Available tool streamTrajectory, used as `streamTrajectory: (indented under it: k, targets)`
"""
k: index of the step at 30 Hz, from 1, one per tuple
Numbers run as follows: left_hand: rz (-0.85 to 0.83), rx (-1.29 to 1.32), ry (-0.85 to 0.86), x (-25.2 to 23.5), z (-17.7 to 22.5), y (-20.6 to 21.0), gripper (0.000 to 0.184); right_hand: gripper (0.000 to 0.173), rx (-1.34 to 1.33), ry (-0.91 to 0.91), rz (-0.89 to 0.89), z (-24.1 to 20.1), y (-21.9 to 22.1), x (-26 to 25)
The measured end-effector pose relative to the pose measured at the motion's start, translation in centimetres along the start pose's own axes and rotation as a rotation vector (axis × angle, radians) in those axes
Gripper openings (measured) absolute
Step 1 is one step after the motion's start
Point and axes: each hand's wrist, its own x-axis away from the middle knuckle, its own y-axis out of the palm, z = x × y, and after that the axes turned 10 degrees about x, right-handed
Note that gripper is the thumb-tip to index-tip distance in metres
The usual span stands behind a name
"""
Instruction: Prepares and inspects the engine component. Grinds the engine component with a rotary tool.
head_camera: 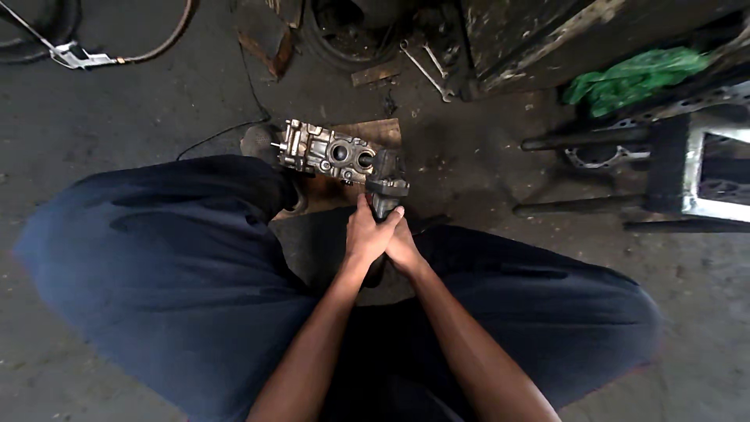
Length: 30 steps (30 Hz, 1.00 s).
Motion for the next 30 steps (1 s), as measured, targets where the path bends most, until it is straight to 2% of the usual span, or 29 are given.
streamTrajectory:
  k: [6, 16, 22, 30]
  targets:
    - [0.006, 0.017, 0.023, -0.9, -1.4, -0.4, 0.078, 0.035, -0.036, -0.072, -0.008, 2.3, 1.3, -1.3]
    - [0.018, 0.078, 0.032, -1.6, -2.6, -0.5, 0.08, 0.04, 0.004, -0.162, 0.005, 3.2, 2.0, -1.8]
    - [0.023, -0.046, 0.06, -0.1, -1.2, -0.3, 0.08, 0.033, -0.025, 0.017, -0.032, 1.5, 0.7, -0.2]
    - [-0.082, -0.156, 0.147, 1.9, 0.5, 1.0, 0.066, 0.021, -0.402, 0.098, -0.03, 2.2, -1.3, 1.2]
